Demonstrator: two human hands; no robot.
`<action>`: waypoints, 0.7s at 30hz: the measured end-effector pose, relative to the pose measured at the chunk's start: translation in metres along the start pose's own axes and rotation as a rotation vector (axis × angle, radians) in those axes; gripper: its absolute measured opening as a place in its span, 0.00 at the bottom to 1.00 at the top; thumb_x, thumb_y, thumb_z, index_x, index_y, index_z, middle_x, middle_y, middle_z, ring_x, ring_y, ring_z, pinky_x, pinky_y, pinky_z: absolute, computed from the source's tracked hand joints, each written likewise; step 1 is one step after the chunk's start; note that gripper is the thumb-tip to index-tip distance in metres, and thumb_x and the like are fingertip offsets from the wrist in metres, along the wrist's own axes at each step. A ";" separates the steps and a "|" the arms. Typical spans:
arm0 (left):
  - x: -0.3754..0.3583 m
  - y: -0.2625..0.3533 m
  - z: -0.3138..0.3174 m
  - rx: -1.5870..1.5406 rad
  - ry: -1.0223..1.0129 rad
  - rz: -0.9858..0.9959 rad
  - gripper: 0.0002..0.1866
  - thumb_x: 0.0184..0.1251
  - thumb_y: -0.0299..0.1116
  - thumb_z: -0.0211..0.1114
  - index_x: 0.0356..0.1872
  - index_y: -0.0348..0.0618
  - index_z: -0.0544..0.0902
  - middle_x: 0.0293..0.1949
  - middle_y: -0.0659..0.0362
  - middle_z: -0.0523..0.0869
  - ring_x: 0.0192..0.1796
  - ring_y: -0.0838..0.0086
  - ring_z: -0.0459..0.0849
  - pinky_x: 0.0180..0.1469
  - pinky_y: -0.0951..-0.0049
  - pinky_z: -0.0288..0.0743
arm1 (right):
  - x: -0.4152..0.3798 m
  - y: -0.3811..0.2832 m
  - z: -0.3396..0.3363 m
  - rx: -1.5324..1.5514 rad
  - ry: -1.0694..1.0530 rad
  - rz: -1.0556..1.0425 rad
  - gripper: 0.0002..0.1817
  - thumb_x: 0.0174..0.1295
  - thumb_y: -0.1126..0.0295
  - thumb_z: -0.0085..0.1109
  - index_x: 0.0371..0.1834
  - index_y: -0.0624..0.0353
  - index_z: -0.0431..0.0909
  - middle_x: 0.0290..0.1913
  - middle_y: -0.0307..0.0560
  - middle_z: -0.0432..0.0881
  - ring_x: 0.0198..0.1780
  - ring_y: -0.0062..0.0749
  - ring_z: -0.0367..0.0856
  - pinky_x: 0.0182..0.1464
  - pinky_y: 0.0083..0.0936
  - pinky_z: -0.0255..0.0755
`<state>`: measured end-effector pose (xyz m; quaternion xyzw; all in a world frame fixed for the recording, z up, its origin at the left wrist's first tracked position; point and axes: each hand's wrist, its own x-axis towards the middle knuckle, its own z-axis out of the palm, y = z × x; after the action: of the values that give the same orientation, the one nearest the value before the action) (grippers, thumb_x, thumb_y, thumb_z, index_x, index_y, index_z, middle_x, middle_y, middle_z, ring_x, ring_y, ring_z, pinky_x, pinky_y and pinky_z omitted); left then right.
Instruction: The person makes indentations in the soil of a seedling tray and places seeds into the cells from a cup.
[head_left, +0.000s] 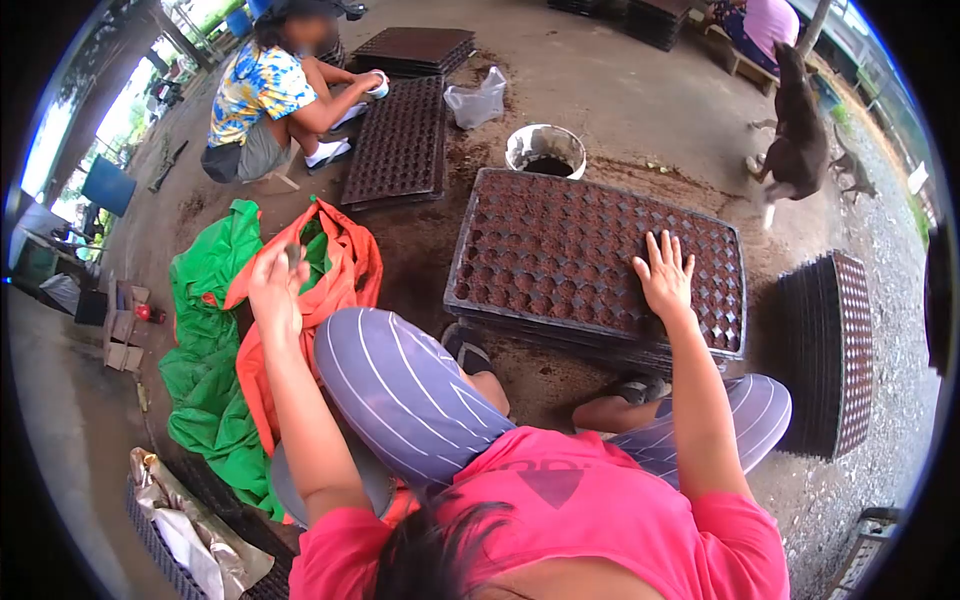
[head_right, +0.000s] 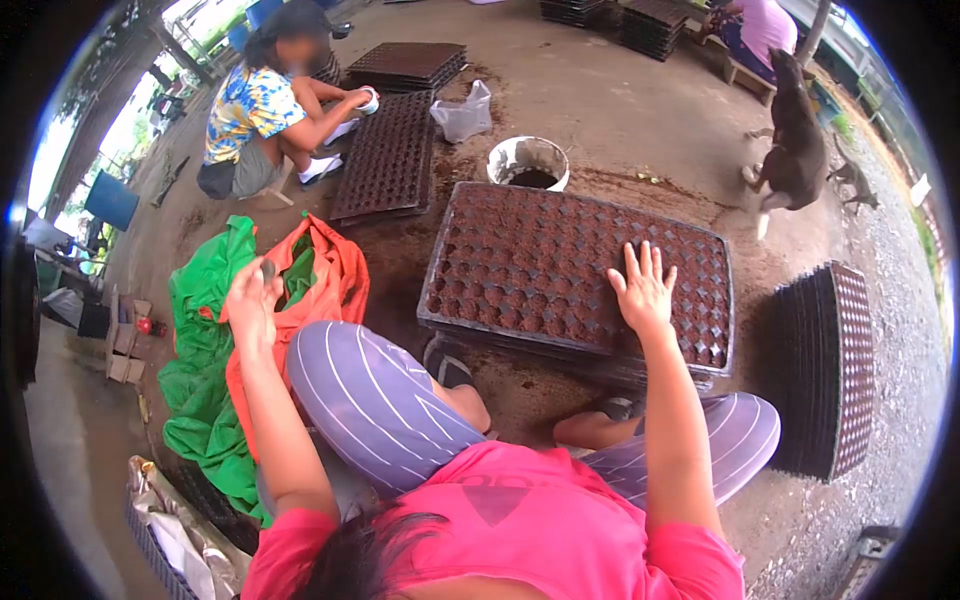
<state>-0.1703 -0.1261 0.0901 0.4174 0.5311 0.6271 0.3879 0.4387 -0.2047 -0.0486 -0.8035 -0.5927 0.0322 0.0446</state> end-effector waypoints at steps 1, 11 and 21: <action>0.006 0.021 0.019 -0.191 -0.099 -0.059 0.15 0.81 0.25 0.59 0.63 0.33 0.81 0.51 0.53 0.88 0.47 0.67 0.89 0.53 0.67 0.86 | 0.000 0.000 0.001 -0.005 0.002 -0.003 0.39 0.79 0.37 0.40 0.86 0.44 0.56 0.88 0.50 0.50 0.88 0.47 0.44 0.84 0.62 0.35; 0.073 -0.048 0.200 -0.152 -0.622 -0.413 0.12 0.73 0.23 0.69 0.55 0.33 0.83 0.47 0.53 0.90 0.43 0.69 0.91 0.50 0.71 0.88 | 0.003 0.003 0.004 -0.051 0.026 -0.048 0.40 0.78 0.37 0.43 0.87 0.43 0.55 0.88 0.51 0.50 0.88 0.50 0.44 0.84 0.64 0.36; 0.097 -0.150 0.306 0.809 -0.706 0.385 0.10 0.66 0.25 0.71 0.47 0.41 0.92 0.42 0.52 0.94 0.44 0.67 0.93 0.49 0.68 0.84 | 0.006 0.003 0.003 -0.060 0.048 -0.063 0.41 0.76 0.37 0.45 0.86 0.43 0.57 0.88 0.51 0.51 0.88 0.51 0.46 0.84 0.64 0.36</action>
<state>0.0882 0.0895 -0.0207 0.8062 0.4815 0.2558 0.2298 0.4425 -0.1995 -0.0521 -0.7861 -0.6170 -0.0061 0.0359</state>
